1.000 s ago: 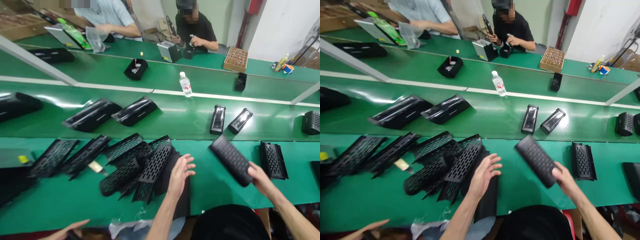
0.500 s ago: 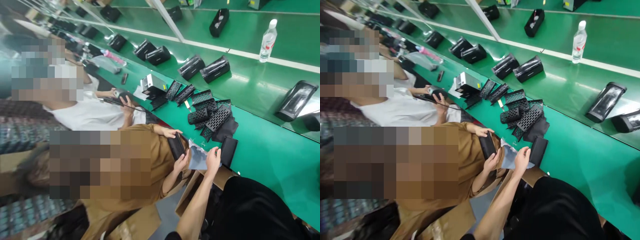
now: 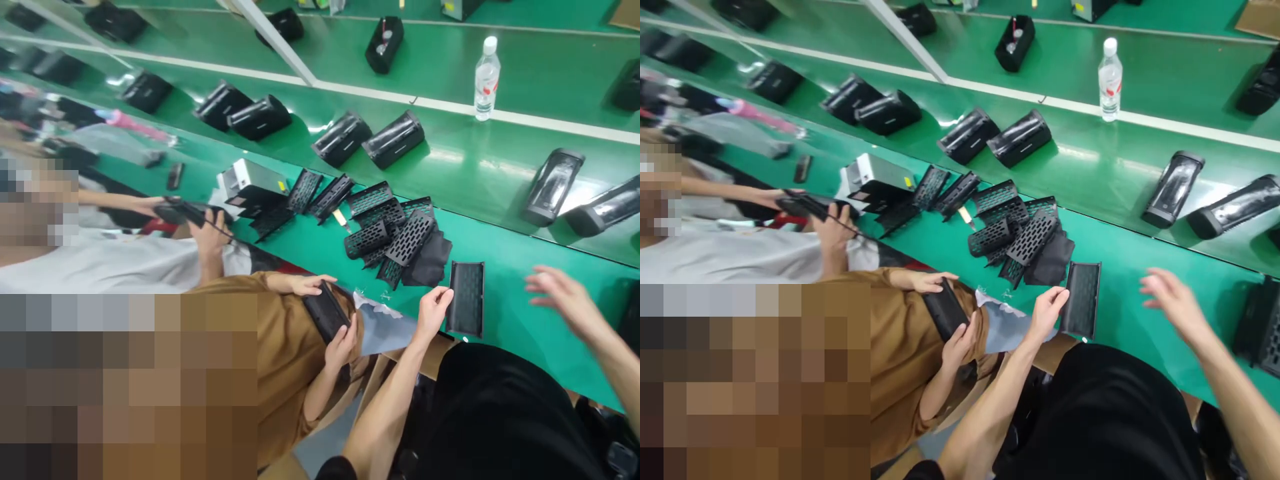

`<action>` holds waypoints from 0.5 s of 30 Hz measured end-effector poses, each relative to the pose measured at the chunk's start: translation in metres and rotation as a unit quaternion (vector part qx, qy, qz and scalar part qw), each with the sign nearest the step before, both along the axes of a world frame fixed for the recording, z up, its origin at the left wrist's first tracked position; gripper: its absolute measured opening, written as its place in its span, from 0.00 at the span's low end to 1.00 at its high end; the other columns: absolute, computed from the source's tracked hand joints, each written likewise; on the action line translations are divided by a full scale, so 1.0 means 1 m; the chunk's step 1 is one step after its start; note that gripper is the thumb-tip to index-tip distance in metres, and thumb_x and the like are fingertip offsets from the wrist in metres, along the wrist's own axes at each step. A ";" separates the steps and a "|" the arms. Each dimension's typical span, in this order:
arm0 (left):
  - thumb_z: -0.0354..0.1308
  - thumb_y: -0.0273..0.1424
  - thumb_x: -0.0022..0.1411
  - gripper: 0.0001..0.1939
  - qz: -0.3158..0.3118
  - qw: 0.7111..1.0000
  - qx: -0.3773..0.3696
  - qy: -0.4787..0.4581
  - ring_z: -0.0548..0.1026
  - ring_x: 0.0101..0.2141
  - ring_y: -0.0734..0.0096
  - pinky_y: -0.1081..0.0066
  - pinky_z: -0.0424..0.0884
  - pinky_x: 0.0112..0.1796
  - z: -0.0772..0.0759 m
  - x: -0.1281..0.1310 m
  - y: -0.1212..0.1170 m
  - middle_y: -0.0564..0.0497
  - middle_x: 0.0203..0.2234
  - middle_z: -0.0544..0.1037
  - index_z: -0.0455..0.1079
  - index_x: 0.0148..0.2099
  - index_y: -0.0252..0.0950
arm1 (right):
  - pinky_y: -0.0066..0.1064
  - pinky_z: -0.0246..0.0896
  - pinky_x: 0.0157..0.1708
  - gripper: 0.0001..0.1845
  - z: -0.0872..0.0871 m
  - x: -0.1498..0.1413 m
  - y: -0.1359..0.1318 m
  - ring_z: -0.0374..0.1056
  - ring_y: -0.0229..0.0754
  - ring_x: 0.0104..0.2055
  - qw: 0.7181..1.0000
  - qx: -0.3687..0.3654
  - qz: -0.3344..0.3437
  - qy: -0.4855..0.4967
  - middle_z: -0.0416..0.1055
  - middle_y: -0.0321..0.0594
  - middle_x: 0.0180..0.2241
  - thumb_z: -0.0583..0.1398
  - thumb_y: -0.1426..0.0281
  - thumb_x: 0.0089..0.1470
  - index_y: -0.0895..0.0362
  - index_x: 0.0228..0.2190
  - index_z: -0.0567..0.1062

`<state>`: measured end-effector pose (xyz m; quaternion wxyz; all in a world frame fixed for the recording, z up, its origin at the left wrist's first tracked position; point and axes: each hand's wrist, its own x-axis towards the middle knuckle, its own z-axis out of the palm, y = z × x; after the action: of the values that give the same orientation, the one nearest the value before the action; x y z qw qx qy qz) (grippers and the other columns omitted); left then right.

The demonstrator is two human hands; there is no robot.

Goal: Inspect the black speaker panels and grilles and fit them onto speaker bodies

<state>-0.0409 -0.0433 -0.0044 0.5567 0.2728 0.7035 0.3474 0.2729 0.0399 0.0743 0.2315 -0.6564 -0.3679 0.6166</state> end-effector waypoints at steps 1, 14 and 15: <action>0.66 0.53 0.57 0.23 -0.007 0.999 -0.001 -0.034 0.69 0.28 0.69 0.70 0.66 0.31 0.005 0.007 0.004 0.54 0.25 0.72 0.76 0.35 0.36 | 0.51 0.81 0.39 0.46 -0.003 -0.025 -0.013 0.79 0.61 0.49 0.999 -0.037 0.019 0.024 0.81 0.55 0.51 0.68 0.37 0.50 0.54 0.60 0.76; 0.65 0.64 0.56 0.33 0.054 0.939 -0.064 -0.335 0.75 0.26 0.69 0.70 0.72 0.29 0.039 0.055 0.033 0.51 0.30 0.79 0.71 0.37 0.37 | 0.34 0.70 0.32 0.32 0.011 -0.049 -0.045 0.72 0.45 0.35 0.989 -0.031 0.044 0.141 0.80 0.43 0.38 0.62 0.47 0.61 0.56 0.56 0.81; 0.65 0.63 0.58 0.32 0.059 0.932 -0.068 -0.351 0.77 0.29 0.66 0.68 0.75 0.32 0.039 0.060 0.035 0.49 0.31 0.80 0.73 0.39 0.37 | 0.35 0.70 0.33 0.31 0.009 -0.048 -0.045 0.72 0.45 0.34 0.989 -0.033 0.041 0.138 0.79 0.42 0.36 0.62 0.47 0.61 0.55 0.56 0.81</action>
<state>0.0189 -0.0082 0.0348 0.7636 0.0532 0.5001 0.4049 0.2249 -0.0055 0.0833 0.2324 -0.5568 -0.3386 0.7220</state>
